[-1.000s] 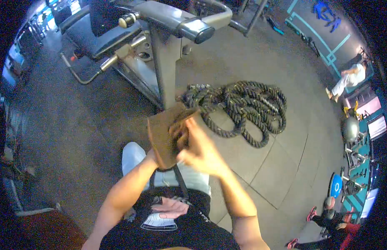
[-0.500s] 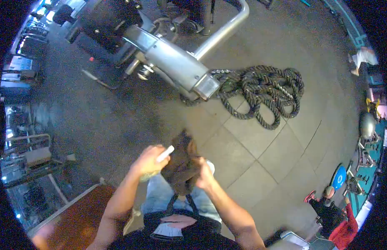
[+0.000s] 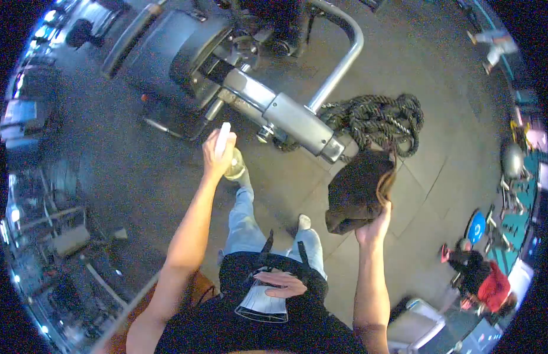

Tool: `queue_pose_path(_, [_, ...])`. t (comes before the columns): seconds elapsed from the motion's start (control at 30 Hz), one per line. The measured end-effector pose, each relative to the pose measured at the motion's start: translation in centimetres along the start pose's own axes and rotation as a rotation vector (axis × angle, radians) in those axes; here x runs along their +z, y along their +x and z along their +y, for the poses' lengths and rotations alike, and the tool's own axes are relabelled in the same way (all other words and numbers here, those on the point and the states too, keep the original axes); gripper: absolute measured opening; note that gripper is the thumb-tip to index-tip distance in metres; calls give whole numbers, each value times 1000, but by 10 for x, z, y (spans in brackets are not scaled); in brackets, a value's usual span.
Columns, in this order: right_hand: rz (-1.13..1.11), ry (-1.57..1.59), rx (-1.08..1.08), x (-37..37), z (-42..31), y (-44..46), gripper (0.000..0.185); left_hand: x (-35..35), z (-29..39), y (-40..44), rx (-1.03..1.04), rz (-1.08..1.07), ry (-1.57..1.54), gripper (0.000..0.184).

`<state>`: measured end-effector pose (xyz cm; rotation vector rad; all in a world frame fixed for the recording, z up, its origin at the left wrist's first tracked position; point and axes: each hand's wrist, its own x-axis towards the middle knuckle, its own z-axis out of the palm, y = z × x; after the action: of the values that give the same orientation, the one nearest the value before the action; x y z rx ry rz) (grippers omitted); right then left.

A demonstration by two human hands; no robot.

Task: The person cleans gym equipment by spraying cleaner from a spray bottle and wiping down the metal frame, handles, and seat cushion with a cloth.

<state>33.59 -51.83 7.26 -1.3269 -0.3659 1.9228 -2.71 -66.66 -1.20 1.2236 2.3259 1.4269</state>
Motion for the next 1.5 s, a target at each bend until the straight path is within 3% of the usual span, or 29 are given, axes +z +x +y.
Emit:
queue_pose_path(0.17, [245, 110, -49, 38, 24, -41, 49, -13, -65, 61, 17, 27, 129, 27])
queue_pose_path(0.33, [349, 121, -60, 63, 32, -51, 49, -10, -81, 69, 96, -172, 174, 21])
queue_pose_path(0.47, [280, 92, -90, 73, 28, -40, 50, 10, -40, 54, -20, -359, -22, 15])
queue_pose_path(0.53, [329, 108, -57, 74, 22, -26, 51, 24, -21, 42, 106, -460, 106, 15])
queue_pose_path(0.6, [314, 99, -52, 76, 15, -18, 50, 38, -3, 28, 104, -566, 55, 12])
queue_pose_path(0.7, [276, 138, -115, 51, 6, -14, 47, 67, 31, 21, 228, -481, -43, 14])
queue_pose_path(0.8, [361, 174, -128, 25, -2, -17, 46, 97, 59, 7, 182, -559, -108, 12])
queue_pose_path(0.87, [377, 177, -106, 11, -7, -23, 45, 116, 59, -3, 237, -721, -77, 10])
queue_pose_path(0.97, [315, 115, -120, -15, 4, -14, 44, 120, 62, -19, 267, -721, -73, 12])
queue_pose_path(1.07, [313, -73, -211, -5, 19, 0, 42, 93, 63, -31, 193, -713, -73, 13])
queue_pose_path(1.13, [117, -537, -453, 27, 26, 16, 43, 58, 61, -35, 148, -677, -96, 11])
queue_pose_path(1.2, [-45, -804, -467, 27, 63, 59, 49, 19, 67, -37, 62, -620, -60, 9])
queue_pose_path(1.27, [-254, -1495, -1101, 69, 65, 96, 59, -15, 54, -44, 51, -603, -57, 11])
queue_pose_path(1.33, [-429, -1852, -1168, 86, 100, 149, 71, -51, 49, -43, -11, -617, 38, 9])
queue_pose_path(1.37, [-436, -1977, -1058, 101, 104, 151, 79, -68, 47, -47, -15, -625, 49, 9])
queue_pose_path(1.5, [-273, -2033, -1070, 125, 130, 156, 87, -116, 27, -49, -261, -533, 105, 10])
